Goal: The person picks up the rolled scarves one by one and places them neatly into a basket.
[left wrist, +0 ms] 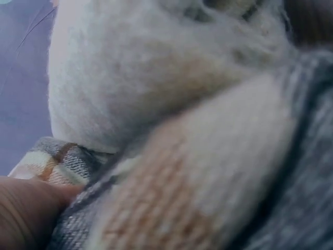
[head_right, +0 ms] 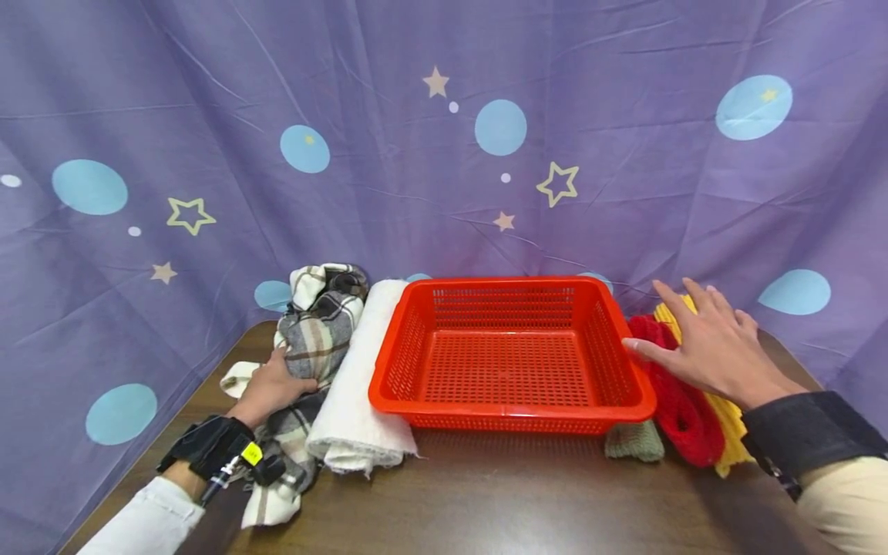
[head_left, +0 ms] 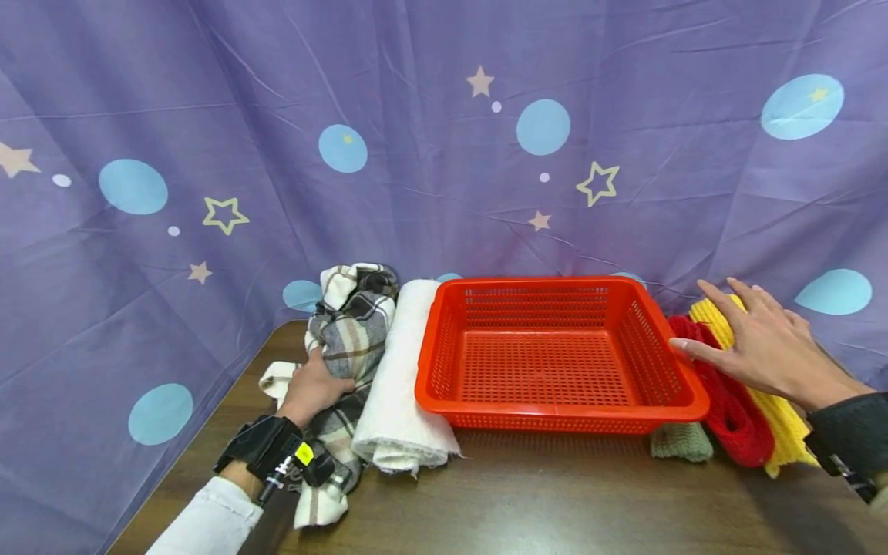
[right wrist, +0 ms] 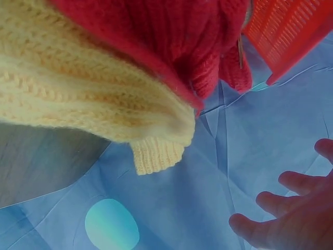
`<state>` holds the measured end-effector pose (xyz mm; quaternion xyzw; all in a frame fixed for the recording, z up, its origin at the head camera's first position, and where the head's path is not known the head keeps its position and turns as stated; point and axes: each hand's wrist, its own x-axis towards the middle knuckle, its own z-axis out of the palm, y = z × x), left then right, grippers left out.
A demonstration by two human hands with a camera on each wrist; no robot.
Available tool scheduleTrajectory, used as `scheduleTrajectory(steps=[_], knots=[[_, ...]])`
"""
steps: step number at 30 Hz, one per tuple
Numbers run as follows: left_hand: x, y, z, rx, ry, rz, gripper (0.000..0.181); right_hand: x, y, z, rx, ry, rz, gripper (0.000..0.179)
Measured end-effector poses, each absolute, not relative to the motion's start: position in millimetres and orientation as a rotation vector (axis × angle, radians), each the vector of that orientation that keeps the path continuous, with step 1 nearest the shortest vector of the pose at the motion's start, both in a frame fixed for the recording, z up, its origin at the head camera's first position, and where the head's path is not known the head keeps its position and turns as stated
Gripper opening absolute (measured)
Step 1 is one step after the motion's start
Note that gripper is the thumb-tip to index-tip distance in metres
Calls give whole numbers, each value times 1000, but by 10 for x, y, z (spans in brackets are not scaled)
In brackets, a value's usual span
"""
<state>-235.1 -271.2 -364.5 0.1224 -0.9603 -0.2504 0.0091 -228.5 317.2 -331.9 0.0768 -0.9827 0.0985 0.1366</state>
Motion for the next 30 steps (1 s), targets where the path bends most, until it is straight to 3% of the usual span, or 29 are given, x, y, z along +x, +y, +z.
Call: scheduleTrajectory(steps=[15,23,30], knots=[[-2307,-2888,-3565,334,-2810,-834,75,-2262,3162,-3282,239,-2844,292,104],[-2217,-3058,-3243,329,-2477,-791,58,-2271,3098,-3208,298,-2816,309,101],[-2129,-3048,-2795,306,-2322,-785,58,-2285,2966,-3067,343,-2798,318,99]])
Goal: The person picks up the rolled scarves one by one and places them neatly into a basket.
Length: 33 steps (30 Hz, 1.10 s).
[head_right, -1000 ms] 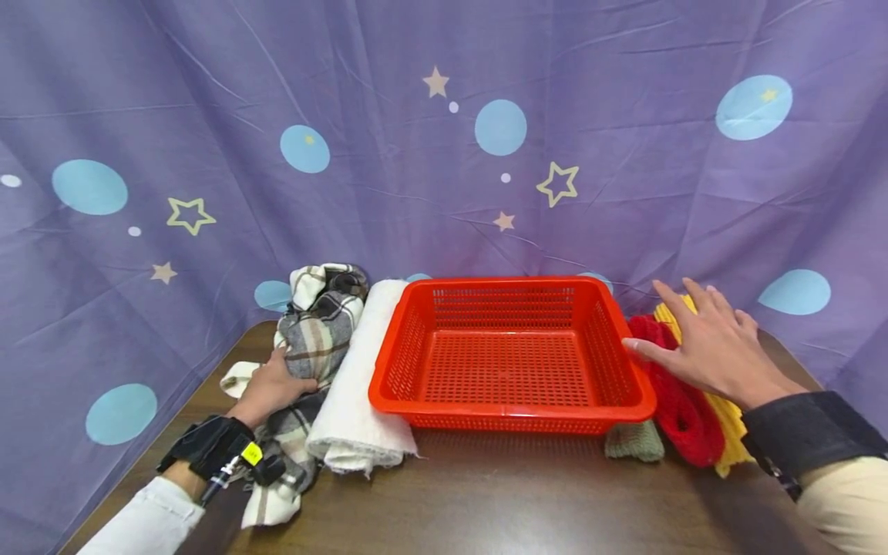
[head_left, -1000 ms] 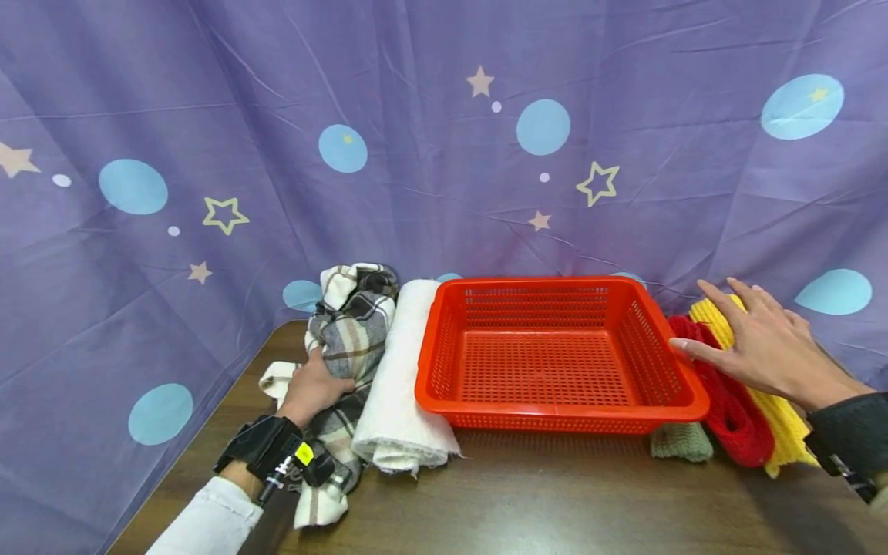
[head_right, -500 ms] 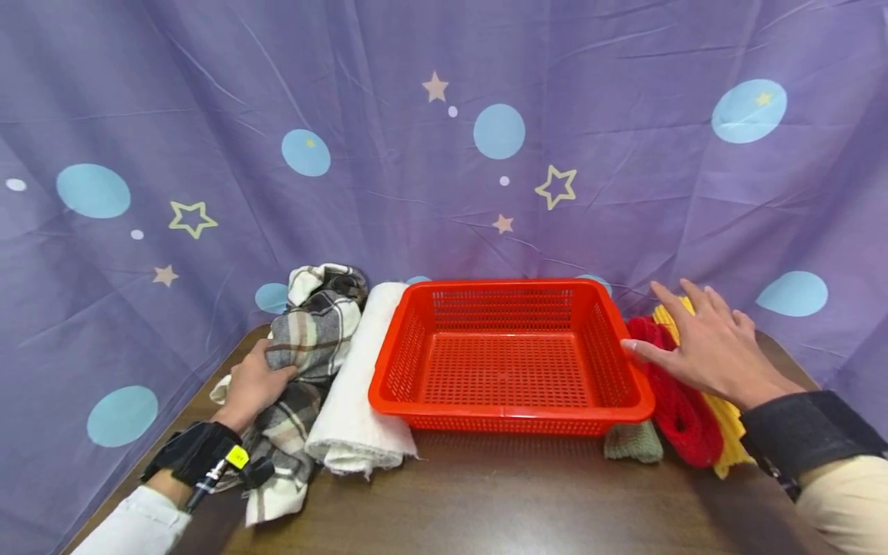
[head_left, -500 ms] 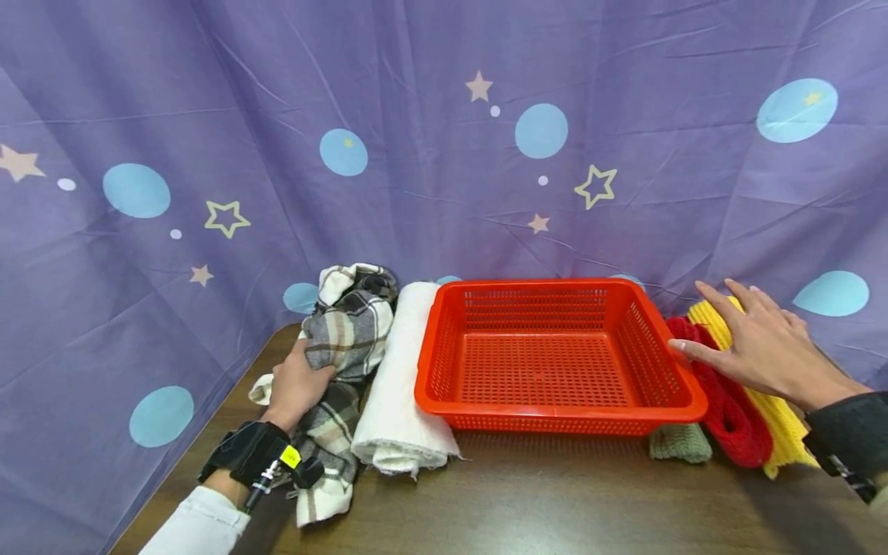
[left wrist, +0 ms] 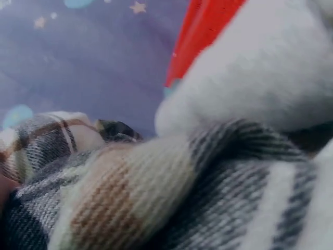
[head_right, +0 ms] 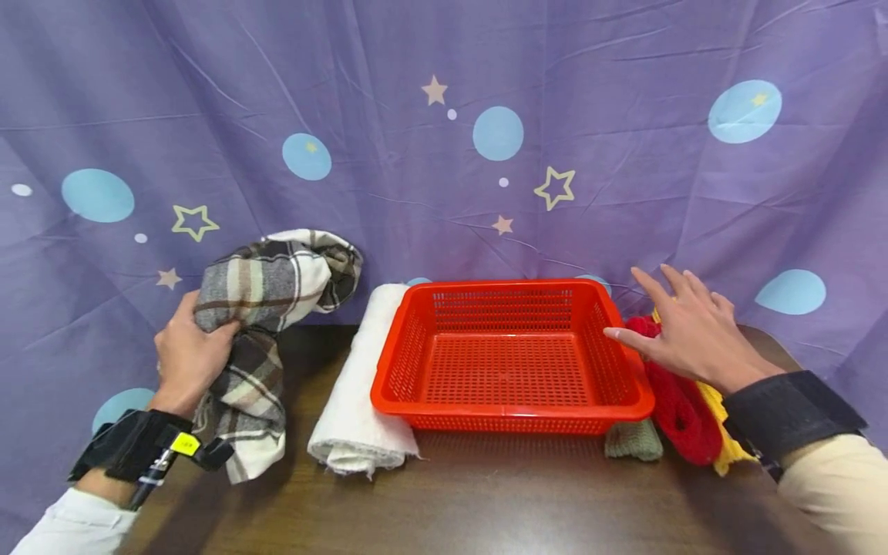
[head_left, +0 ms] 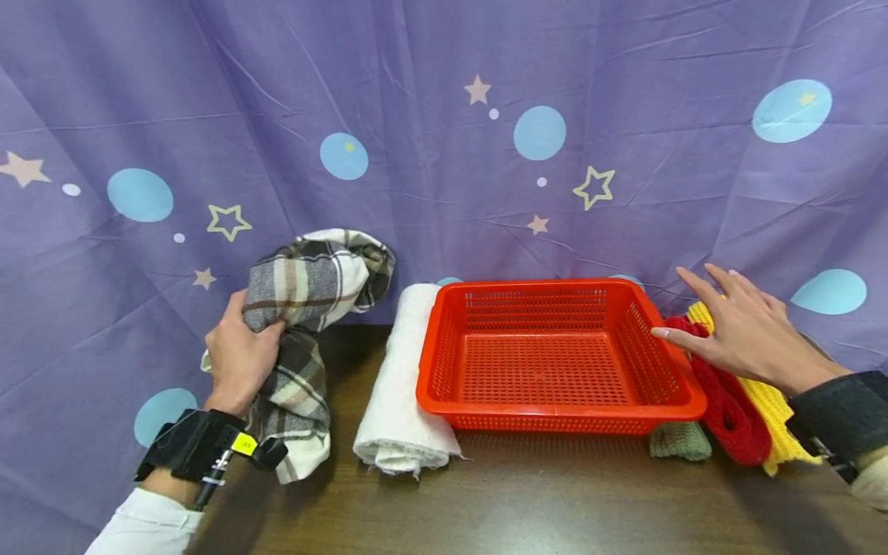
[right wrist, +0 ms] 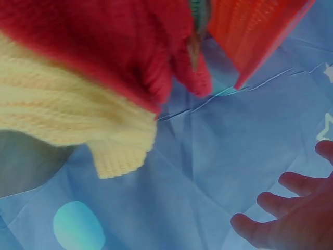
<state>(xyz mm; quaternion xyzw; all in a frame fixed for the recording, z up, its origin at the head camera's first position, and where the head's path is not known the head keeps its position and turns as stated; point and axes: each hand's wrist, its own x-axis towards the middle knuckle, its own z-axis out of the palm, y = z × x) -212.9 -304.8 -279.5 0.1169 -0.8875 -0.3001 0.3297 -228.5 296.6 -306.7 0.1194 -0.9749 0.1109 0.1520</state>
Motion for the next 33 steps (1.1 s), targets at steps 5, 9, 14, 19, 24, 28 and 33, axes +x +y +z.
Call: scheduleTrajectory(steps=[5,9,14,19,24,28,33], knots=[[-2100,-2878,-2464,262,-2272,-818,59,-2315,2851,-2951,370,-2793,345,100],[-2119,-2677,-2250,171,-2251,-822,58,-2324,2700,-2842,408,-2755,368,101],[-2189,-2375,-2096,31,-2248,-808,58,-2336,2469,-2674,494,-2676,388,108],[-2310,-2074,-2017,-172,-2220,-778,55,-2378,2213,-2498,577,-2609,441,118],[-2423,-1761,-1971,-404,-2141,-772,57,-2418,1981,-2348,631,-2585,533,133],[-2484,-1496,-1952,-581,-2121,-793,55,-2461,1877,-2275,699,-2482,589,142],[-2545,-1198,-1986,-769,-2140,-805,53,-2490,1893,-2202,779,-2394,665,139]])
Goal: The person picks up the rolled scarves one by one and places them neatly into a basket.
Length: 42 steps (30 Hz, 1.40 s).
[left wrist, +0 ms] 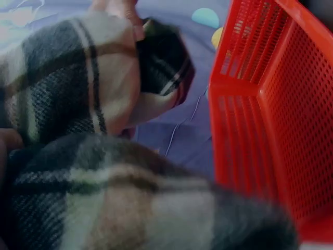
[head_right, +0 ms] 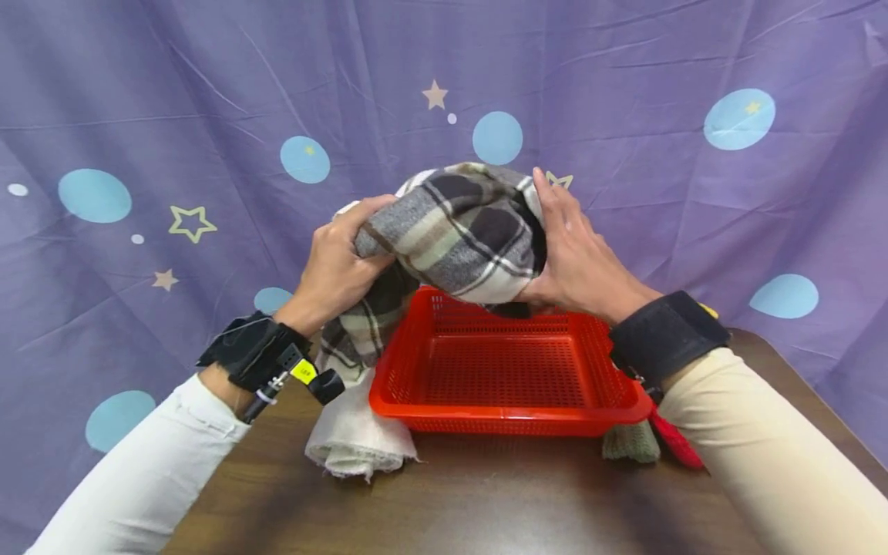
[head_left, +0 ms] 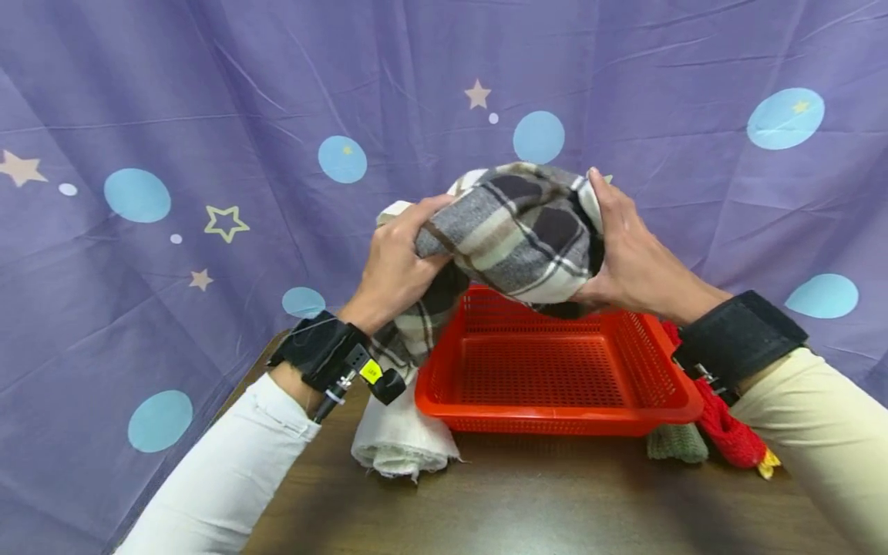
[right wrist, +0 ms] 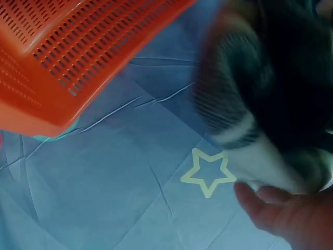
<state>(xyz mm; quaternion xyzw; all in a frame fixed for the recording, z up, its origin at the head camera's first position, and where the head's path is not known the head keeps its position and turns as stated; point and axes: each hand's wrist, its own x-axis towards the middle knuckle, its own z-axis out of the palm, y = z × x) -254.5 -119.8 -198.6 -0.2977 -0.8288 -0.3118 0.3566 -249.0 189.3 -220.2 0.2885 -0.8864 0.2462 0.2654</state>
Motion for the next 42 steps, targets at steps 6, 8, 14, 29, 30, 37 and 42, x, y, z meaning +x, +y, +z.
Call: scheduleTrajectory(steps=[6,8,14,29,30,37,42], knots=[[-2628,-927,-2077,-821,-2156,-844,55,-2474,2002,-2154,660,-2490,720,120],[-2668,-864,-2116,-811,-2164,-879,55,-2473,2026,-2177,641,-2497,710,100],[-2830,-719,-2245,-762,-2265,-968,58,-2527,2066,-2274,601,-2482,628,51],[-3217,-628,-2679,-828,-2582,-819,68,-2867,2152,-2644,502,-2658,568,40],[-3228,-634,-2699,-830,-2600,-812,68,-2884,2148,-2666,503,-2668,569,39],[-3259,-679,-2791,-851,-2673,-743,68,-2961,2095,-2797,499,-2725,567,42],[-3295,-707,-2872,-847,-2742,-695,68,-2981,2045,-2884,502,-2751,549,46]])
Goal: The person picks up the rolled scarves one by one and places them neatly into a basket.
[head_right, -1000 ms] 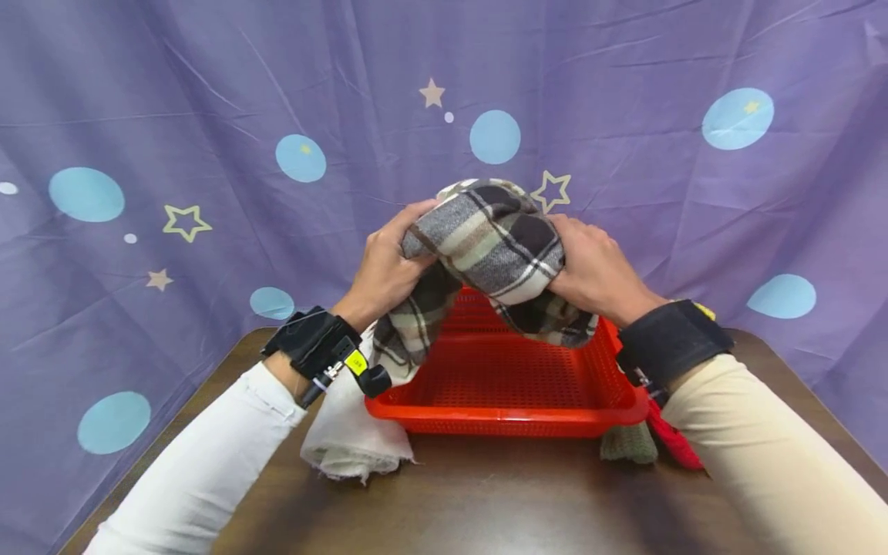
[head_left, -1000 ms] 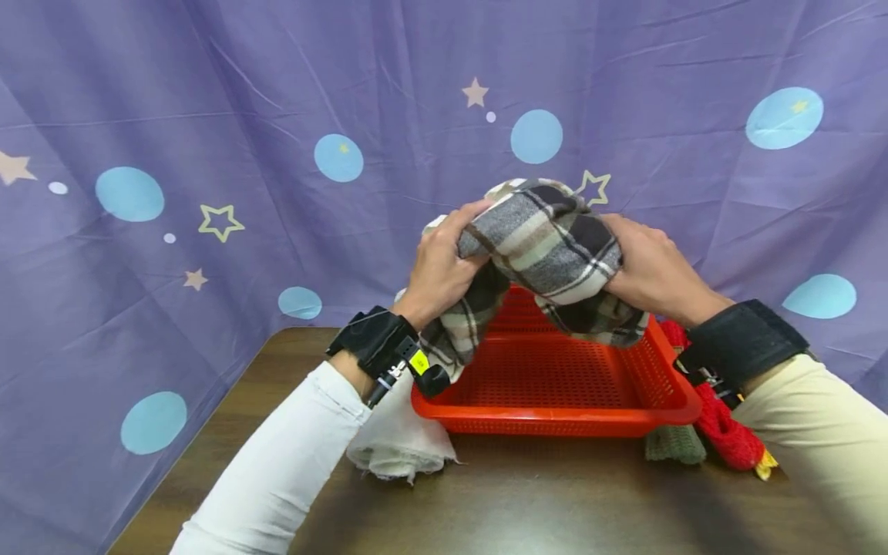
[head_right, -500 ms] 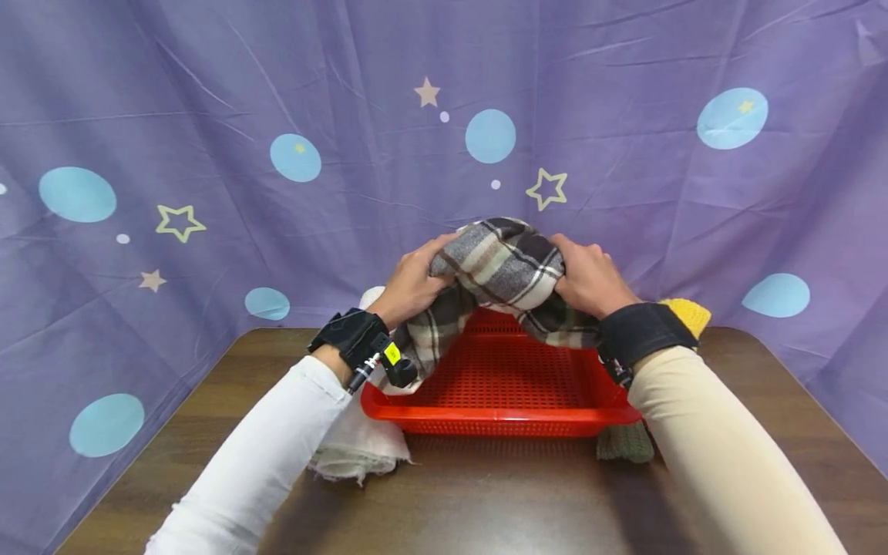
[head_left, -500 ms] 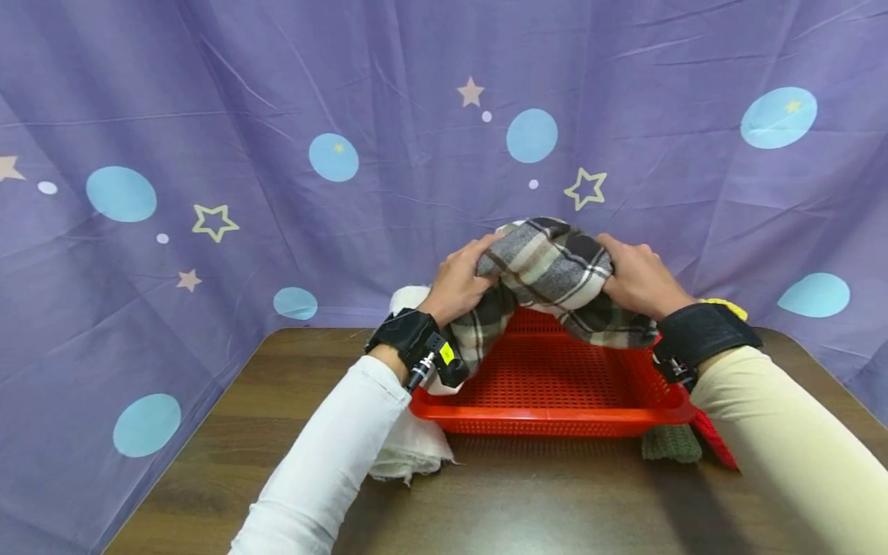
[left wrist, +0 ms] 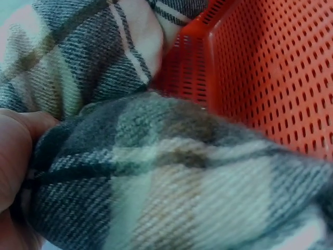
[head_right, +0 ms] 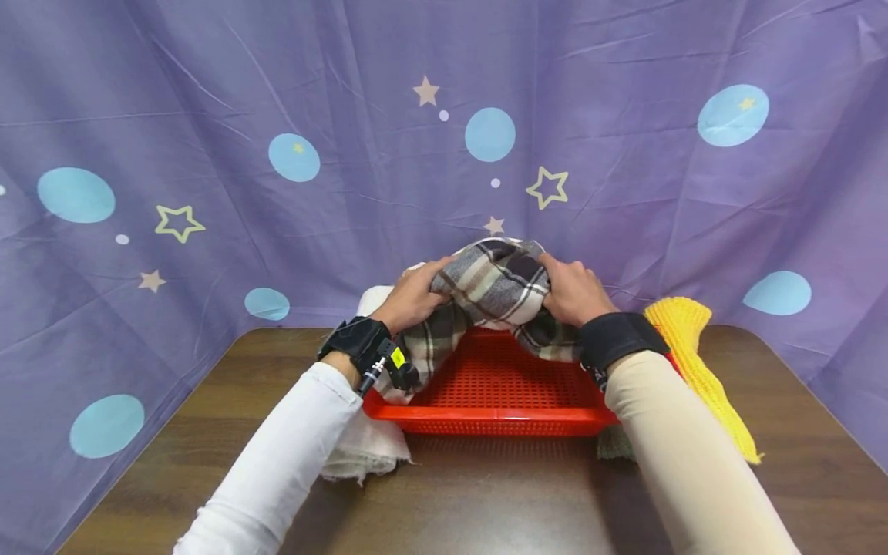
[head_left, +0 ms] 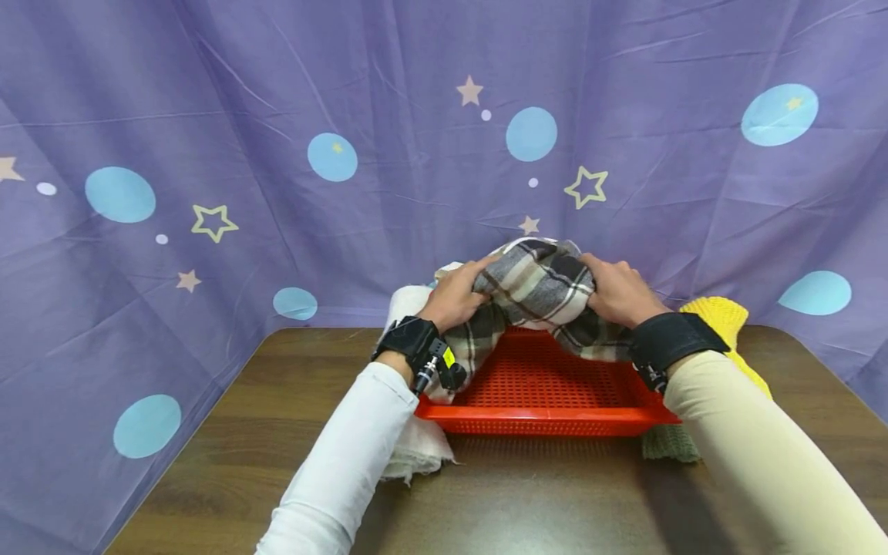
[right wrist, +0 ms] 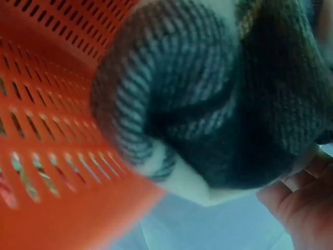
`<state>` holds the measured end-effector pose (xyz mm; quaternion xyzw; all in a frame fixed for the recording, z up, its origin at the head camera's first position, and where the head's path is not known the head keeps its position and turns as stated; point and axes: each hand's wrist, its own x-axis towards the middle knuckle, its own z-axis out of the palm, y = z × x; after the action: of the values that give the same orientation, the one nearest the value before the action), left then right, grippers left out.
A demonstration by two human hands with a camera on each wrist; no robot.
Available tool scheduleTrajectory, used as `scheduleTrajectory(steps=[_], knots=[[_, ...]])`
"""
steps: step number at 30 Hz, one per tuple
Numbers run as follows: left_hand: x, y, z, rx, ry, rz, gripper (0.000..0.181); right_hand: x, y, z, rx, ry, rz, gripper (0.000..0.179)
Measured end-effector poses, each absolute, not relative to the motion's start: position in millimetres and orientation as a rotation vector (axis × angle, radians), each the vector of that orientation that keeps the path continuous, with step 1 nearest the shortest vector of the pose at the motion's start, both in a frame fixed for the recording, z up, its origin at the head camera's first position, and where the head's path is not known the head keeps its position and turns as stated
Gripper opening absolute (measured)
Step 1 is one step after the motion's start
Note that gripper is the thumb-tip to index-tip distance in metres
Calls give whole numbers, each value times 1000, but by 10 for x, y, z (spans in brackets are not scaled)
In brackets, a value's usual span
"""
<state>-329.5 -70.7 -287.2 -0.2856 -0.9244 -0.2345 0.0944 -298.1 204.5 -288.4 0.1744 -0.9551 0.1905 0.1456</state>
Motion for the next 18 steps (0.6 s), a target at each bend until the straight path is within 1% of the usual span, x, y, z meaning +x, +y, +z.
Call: scheduleTrajectory(steps=[5,9,18], knots=[[-3293,-711,-2940,-857,-2782,-647,70,-2982,2017,-2963,493,-2777,530,50],[-3294,-699,-3000,-817,-2809,-637,72,-2999,2006,-3043,497,-2775,528,51],[-3284,-652,-3151,-726,-2908,-589,71,-3005,1997,-3189,482,-2839,540,50]])
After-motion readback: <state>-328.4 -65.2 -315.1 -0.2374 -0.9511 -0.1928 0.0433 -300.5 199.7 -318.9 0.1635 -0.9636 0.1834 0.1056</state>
